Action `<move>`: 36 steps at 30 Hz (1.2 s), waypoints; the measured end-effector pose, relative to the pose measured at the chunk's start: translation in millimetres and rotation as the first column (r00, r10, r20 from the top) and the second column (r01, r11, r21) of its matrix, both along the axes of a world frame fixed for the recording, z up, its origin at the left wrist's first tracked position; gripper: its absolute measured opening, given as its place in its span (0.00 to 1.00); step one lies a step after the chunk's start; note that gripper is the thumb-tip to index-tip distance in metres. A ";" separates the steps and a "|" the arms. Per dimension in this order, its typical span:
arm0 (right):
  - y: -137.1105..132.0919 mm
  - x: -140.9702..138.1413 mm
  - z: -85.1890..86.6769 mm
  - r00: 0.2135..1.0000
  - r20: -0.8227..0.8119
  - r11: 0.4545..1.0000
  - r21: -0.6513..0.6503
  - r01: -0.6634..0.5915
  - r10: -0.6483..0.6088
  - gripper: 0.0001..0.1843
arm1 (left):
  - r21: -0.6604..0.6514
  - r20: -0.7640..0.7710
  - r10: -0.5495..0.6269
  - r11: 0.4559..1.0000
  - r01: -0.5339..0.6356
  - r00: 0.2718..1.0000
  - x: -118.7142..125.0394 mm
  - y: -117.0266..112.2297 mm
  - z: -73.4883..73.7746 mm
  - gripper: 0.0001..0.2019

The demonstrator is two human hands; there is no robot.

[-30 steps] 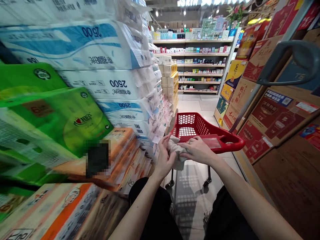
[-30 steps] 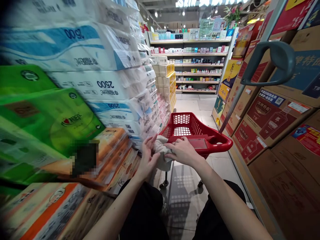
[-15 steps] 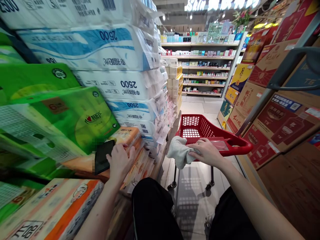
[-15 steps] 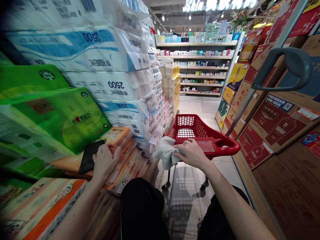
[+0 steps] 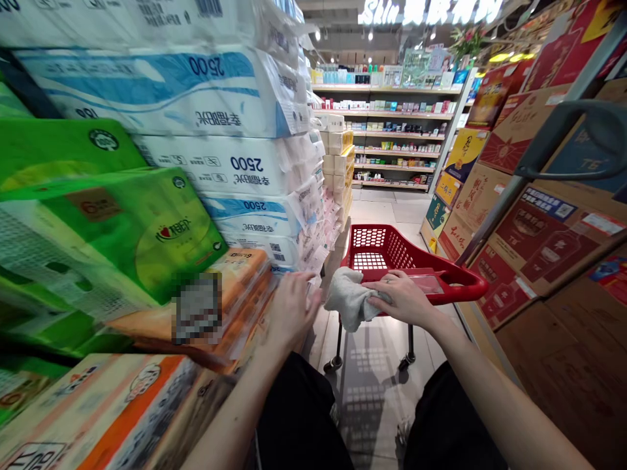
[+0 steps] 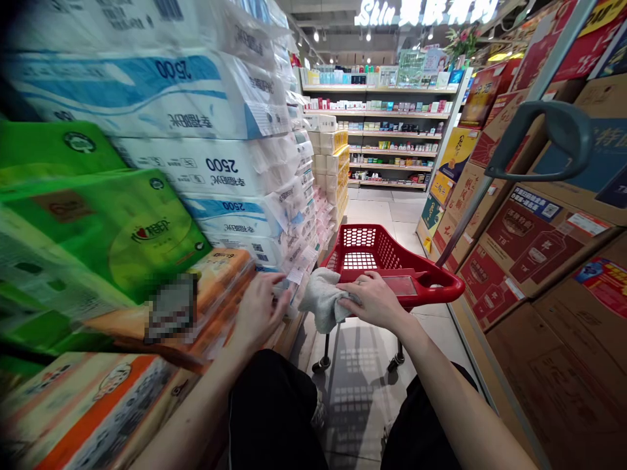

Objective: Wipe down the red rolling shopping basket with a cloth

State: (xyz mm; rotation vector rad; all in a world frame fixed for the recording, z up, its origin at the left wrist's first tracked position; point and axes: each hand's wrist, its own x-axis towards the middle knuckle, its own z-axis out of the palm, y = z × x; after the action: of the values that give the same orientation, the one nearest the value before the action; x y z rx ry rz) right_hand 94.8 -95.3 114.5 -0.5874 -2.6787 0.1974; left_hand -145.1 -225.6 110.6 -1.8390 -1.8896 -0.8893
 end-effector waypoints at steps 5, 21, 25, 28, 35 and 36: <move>6.7 9.8 0.3 0.999 -0.027 0.999 0.028 0.020 -0.020 0.23 | -0.130 -0.135 -0.246 0.965 0.229 0.960 77.0 36.9 -11.8 0.27; 29.7 29.7 -6.5 0.955 -0.033 0.931 0.215 0.294 -0.294 0.22 | -0.094 0.487 -0.417 0.849 0.520 0.768 36.4 107.4 -26.6 0.20; 32.3 32.4 -5.6 0.946 -0.031 0.919 0.229 0.320 -0.321 0.22 | 0.036 0.694 -0.324 0.907 0.419 0.643 48.9 108.8 -42.1 0.20; 33.5 35.0 -4.9 0.935 -0.039 0.905 0.238 0.352 -0.353 0.22 | 0.065 0.738 -0.234 0.958 0.278 0.633 68.6 95.1 -48.5 0.22; 36.0 53.4 -5.9 0.953 -0.045 0.919 0.255 0.300 -0.299 0.21 | -0.236 0.712 -0.014 0.937 0.259 0.702 73.3 96.5 -52.2 0.29; 36.3 55.5 -5.9 0.956 -0.046 0.922 0.256 0.292 -0.290 0.21 | -0.264 0.726 0.013 0.929 0.261 0.688 68.0 105.5 -52.2 0.28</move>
State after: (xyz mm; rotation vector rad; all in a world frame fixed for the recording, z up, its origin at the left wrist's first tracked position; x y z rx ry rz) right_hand 150.3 -59.0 108.6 -0.8827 -2.5118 -0.2323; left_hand -77.1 -120.1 58.4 -2.0130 -2.5396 -1.6049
